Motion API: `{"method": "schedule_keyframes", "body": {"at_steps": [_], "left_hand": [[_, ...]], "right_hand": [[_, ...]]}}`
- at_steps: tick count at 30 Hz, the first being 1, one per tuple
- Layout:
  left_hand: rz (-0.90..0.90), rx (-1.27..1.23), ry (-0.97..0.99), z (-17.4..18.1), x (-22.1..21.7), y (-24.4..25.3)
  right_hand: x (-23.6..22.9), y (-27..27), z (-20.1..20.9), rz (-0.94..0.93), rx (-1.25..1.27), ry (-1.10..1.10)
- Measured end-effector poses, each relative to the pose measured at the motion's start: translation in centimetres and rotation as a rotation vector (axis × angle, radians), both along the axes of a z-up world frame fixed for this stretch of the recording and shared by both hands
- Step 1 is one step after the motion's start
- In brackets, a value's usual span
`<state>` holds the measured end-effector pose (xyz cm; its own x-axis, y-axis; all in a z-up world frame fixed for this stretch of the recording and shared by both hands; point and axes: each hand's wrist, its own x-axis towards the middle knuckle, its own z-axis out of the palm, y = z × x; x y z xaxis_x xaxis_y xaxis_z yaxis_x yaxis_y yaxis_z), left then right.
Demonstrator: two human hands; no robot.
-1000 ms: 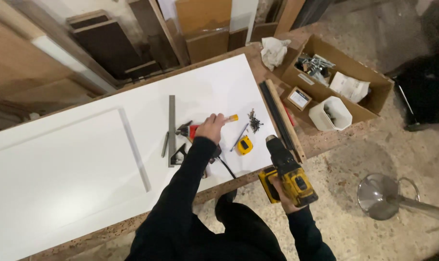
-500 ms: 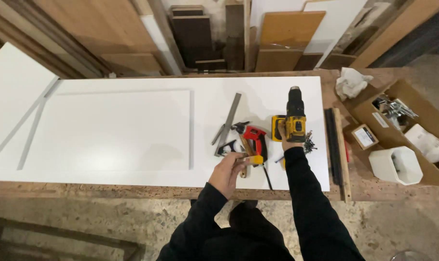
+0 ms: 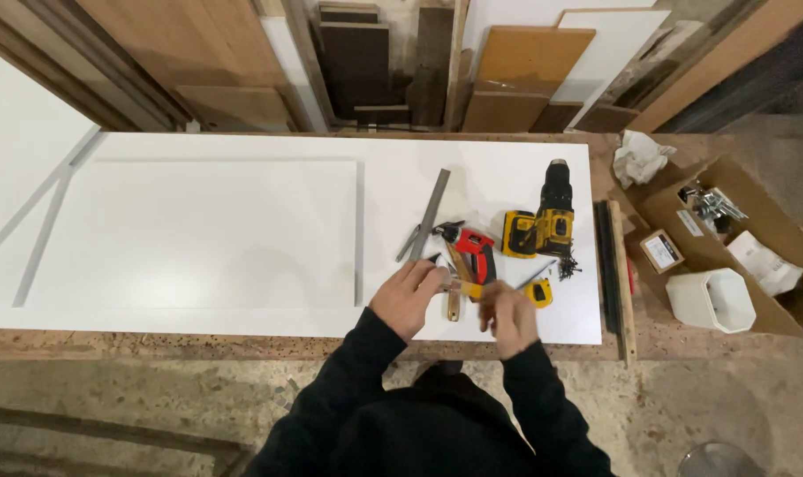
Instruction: The person assembles white cabinet door panels on a workbench. They position thin trim strips along the panel edges, mark positions with a pencil, drive nails with a hammer, take measurements with a tape measure, and drill holes with a cordless drill, repositioning the panels as they work.
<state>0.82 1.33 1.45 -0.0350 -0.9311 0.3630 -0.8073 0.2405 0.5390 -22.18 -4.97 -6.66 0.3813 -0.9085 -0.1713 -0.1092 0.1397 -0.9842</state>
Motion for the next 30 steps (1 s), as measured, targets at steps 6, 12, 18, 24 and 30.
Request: {"method": "schedule_keyframes", "body": {"at_steps": [6,12,18,24,30], "left_hand": [[-0.026,-0.237,-0.186,1.7,0.8,-0.1],[-0.229,0.019,-0.281,-6.5,6.2,0.1],[-0.333,0.047,-0.253,-14.2,10.0,-0.8],[-0.487,-0.079,-0.261,-17.8,10.2,-2.9],[-0.58,-0.245,-0.271,-14.8,9.6,-3.7]], "right_hand": [[6.9,-0.3,3.8,0.077,-0.205,0.294],[10.4,0.7,-2.1,0.085,0.081,0.343],[14.0,1.6,-8.0,0.082,0.042,0.529],[13.4,2.6,-11.8,-0.097,0.013,0.558],[12.6,4.7,-8.9,-0.304,0.154,0.383]]}}
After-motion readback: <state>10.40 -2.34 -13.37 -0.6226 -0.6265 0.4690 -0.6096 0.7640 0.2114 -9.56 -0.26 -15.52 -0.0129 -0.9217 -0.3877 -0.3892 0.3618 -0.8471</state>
